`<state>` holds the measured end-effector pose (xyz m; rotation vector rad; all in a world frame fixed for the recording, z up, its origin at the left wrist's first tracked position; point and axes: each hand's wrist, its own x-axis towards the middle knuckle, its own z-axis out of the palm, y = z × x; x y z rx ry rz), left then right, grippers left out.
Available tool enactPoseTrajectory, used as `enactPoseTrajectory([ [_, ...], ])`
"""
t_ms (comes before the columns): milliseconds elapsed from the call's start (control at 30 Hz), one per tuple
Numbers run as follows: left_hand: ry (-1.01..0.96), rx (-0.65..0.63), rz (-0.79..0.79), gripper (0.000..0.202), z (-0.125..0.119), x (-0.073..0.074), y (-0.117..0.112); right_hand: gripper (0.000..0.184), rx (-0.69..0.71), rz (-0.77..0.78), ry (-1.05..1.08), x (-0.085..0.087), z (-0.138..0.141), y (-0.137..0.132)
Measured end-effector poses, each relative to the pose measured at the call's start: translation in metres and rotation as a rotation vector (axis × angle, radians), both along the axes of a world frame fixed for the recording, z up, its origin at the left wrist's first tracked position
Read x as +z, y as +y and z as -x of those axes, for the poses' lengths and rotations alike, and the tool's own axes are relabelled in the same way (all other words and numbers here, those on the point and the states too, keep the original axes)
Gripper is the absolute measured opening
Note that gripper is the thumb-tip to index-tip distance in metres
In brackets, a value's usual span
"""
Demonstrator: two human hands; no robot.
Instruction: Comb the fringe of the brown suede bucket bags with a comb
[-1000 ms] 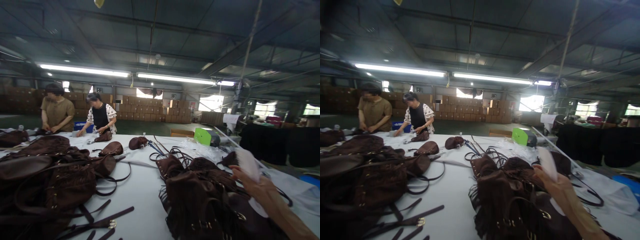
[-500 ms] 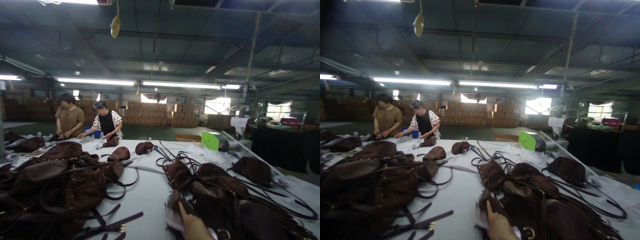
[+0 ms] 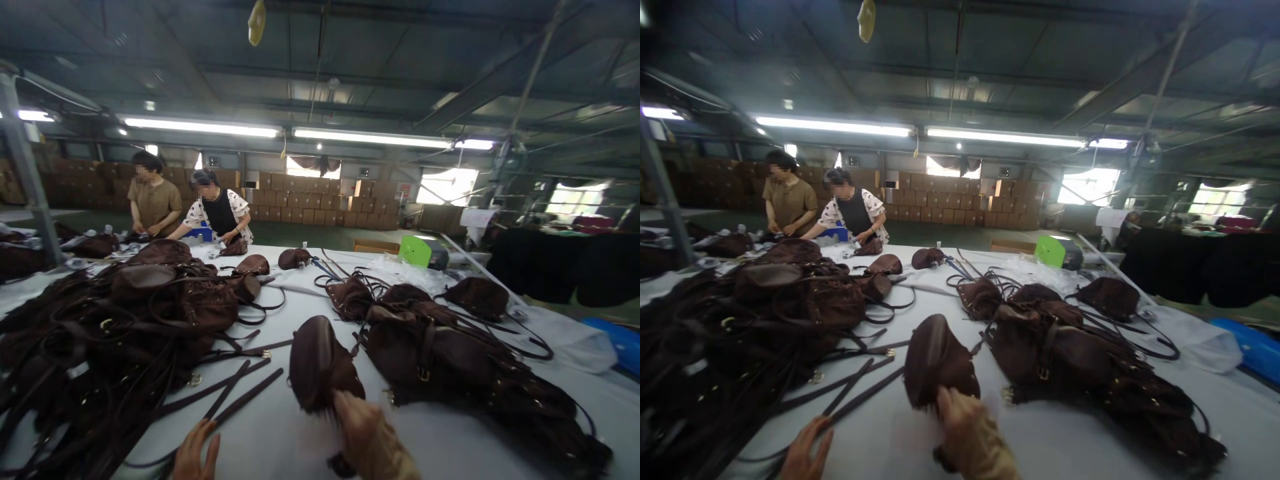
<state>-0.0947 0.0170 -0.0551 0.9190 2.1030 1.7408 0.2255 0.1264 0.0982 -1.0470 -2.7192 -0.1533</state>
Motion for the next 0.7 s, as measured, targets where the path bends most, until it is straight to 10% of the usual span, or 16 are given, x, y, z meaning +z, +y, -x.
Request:
enactPoseTrajectory([
  [167,-0.612,-0.188,-0.004,0.069,-0.036,0.015,-0.051,0.077,0.219,0.182,-0.198,-0.06,0.025,-0.103],
  [267,-0.755,-0.19,0.012,0.071,-0.051,0.027,-0.076,0.096,0.24,0.381,-0.125,-0.067,0.016,-0.133],
  [367,-0.6,-0.118,0.065,0.076,-0.052,0.041,-0.089,0.08,0.24,0.559,0.264,-0.056,-0.006,-0.14],
  [467,-0.31,-0.103,0.023,0.081,-0.048,0.061,-0.083,0.04,-0.044,0.628,0.664,-0.044,-0.031,-0.133],
  [600,-0.004,-0.235,0.043,0.083,-0.048,0.092,-0.052,0.059,-0.511,0.679,0.819,-0.051,-0.043,-0.114],
  [700,0.12,-0.333,0.105,0.075,-0.058,0.095,-0.03,0.054,-0.463,0.7,0.817,-0.075,-0.032,-0.105],
])
